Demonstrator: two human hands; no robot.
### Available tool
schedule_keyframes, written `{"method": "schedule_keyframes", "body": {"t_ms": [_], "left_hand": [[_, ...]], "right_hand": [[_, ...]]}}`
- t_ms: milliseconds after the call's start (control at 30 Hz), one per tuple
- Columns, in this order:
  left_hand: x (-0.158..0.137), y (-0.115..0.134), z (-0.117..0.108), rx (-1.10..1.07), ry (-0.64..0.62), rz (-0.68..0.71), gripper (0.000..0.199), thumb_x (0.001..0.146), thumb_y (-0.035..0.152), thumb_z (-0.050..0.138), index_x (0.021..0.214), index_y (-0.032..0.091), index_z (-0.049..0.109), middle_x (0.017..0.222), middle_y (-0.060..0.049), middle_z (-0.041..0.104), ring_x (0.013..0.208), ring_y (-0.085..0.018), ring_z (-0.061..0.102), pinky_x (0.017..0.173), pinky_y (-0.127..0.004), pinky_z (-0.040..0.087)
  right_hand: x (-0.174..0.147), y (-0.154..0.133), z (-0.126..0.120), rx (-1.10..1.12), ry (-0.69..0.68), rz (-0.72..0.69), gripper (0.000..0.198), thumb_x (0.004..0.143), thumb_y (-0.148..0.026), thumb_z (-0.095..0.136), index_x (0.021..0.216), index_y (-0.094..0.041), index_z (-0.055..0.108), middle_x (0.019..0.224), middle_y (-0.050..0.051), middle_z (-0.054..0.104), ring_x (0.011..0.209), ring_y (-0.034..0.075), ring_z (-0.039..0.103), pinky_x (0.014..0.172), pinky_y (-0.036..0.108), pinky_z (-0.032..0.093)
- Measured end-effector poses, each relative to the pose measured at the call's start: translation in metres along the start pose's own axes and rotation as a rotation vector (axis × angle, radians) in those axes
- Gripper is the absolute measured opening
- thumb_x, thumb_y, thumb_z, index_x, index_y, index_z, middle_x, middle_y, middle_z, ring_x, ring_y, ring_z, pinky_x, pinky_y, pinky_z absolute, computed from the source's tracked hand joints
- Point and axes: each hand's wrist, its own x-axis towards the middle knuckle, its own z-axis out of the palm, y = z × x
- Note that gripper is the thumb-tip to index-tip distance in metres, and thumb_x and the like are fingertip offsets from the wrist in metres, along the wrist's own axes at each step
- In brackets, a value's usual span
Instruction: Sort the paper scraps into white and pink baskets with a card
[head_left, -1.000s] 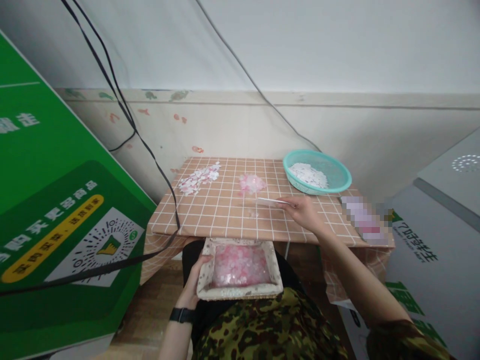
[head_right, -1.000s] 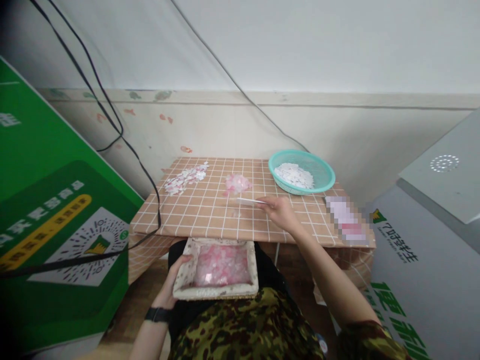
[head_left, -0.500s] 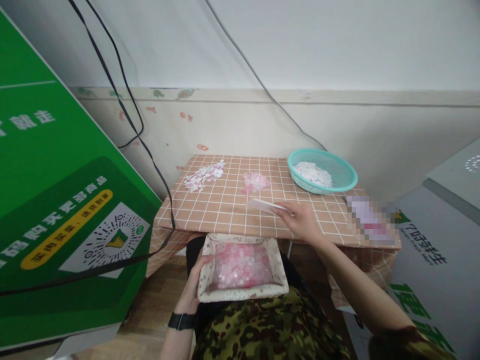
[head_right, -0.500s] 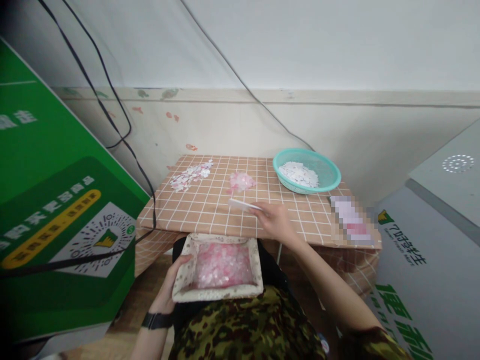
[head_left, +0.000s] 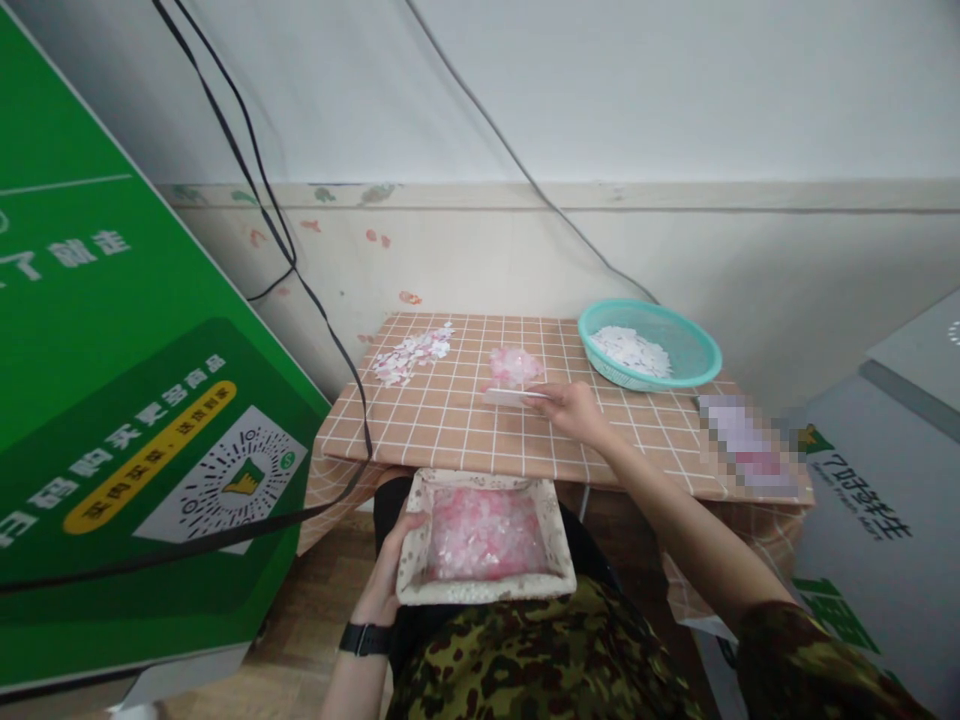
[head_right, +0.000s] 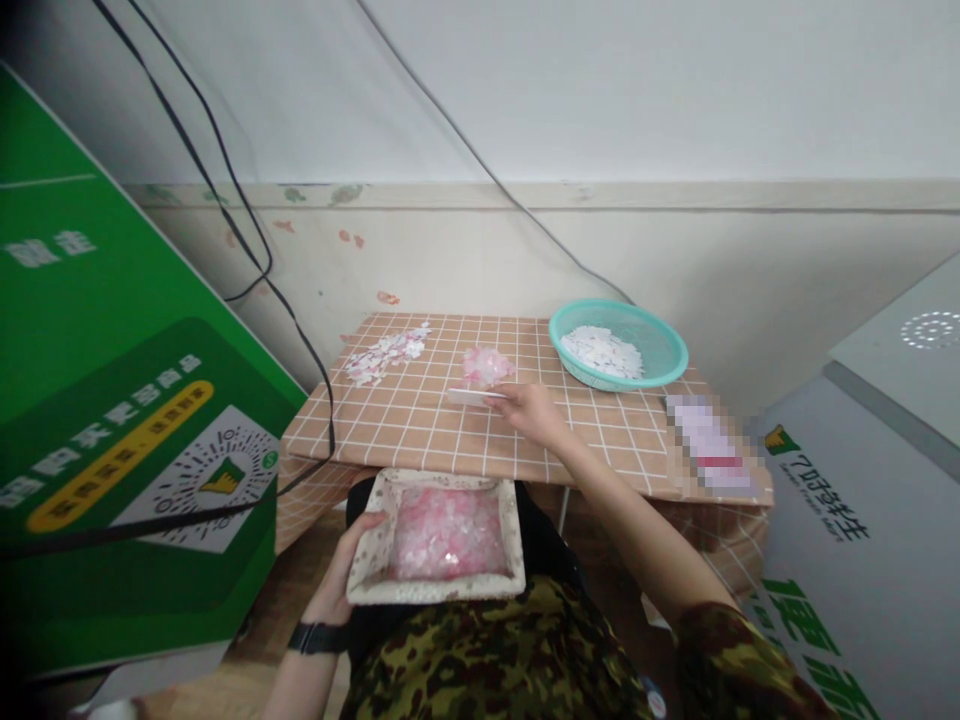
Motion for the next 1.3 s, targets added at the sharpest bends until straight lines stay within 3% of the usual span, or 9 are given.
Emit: {"method": "schedule_keyframes", "body": {"t_ms": [200,400,467,633,800,967,1033,1300], "left_hand": [[-0.002,0.001,0.001,0.032,0.002,0.034,0.049,0.073,0.033,0.064,0.117,0.011,0.061,0.088,-0.013,0.076,0.082,-0.031,0.071,0.063,-0.037,0.055],[0.000,-0.001,0.000,0.001,-0.030,0.021,0.048,0.075,0.032,0.062,0.118,0.010,0.060,0.088,-0.013,0.076,0.083,-0.029,0.071,0.064,-0.036,0.056],[-0.001,-0.001,0.001,-0.001,-0.039,0.019,0.047,0.076,0.033,0.061,0.118,0.010,0.060,0.088,-0.012,0.076,0.084,-0.029,0.071,0.066,-0.037,0.056],[-0.008,0.004,0.007,-0.005,0.000,0.017,0.046,0.077,0.027,0.059,0.120,0.011,0.059,0.088,-0.012,0.076,0.083,-0.030,0.071,0.069,-0.039,0.056],[-0.012,0.005,0.011,-0.021,-0.033,0.024,0.044,0.077,0.026,0.058,0.118,0.010,0.060,0.087,-0.012,0.077,0.082,-0.029,0.071,0.067,-0.037,0.056],[-0.009,0.005,0.001,0.036,-0.005,0.023,0.045,0.076,0.031,0.060,0.116,0.010,0.061,0.085,-0.012,0.077,0.079,-0.029,0.072,0.056,-0.034,0.055],[-0.007,0.006,-0.006,0.040,-0.004,0.051,0.046,0.076,0.032,0.061,0.116,0.010,0.061,0.085,-0.012,0.077,0.078,-0.029,0.072,0.054,-0.033,0.054],[-0.002,0.014,-0.011,-0.034,-0.029,0.034,0.042,0.075,0.028,0.060,0.111,0.007,0.063,0.086,-0.013,0.077,0.080,-0.029,0.072,0.060,-0.035,0.056]], "right_hand": [[0.019,0.003,0.012,-0.079,0.102,0.006,0.025,0.089,-0.027,0.054,0.106,-0.025,0.071,0.101,0.005,0.072,0.088,0.023,0.068,0.077,0.032,0.049],[0.018,-0.010,0.017,-0.010,-0.089,-0.129,0.024,0.089,-0.026,0.054,0.105,-0.026,0.071,0.096,0.003,0.074,0.082,0.019,0.068,0.073,0.029,0.048],[0.012,-0.013,0.014,0.044,-0.089,-0.146,0.023,0.089,-0.027,0.054,0.103,-0.026,0.072,0.095,0.002,0.074,0.082,0.019,0.068,0.072,0.028,0.048],[0.001,-0.009,0.009,-0.023,0.119,0.045,0.025,0.088,-0.035,0.055,0.100,-0.023,0.073,0.090,0.005,0.074,0.077,0.022,0.068,0.066,0.031,0.048],[0.002,-0.003,0.012,0.049,0.100,0.062,0.026,0.085,-0.035,0.057,0.104,-0.024,0.071,0.099,0.005,0.073,0.085,0.023,0.068,0.074,0.033,0.049],[0.009,0.020,0.013,0.136,0.230,0.281,0.037,0.077,-0.039,0.064,0.107,-0.019,0.070,0.101,0.010,0.072,0.088,0.027,0.067,0.077,0.039,0.051],[0.011,0.026,0.018,0.170,0.241,0.308,0.038,0.076,-0.039,0.065,0.107,-0.018,0.070,0.101,0.010,0.072,0.090,0.028,0.067,0.079,0.041,0.051],[0.021,-0.008,0.050,0.408,-0.009,0.193,0.035,0.079,-0.037,0.064,0.109,-0.019,0.070,0.104,0.009,0.071,0.088,0.025,0.066,0.076,0.039,0.052]]}}
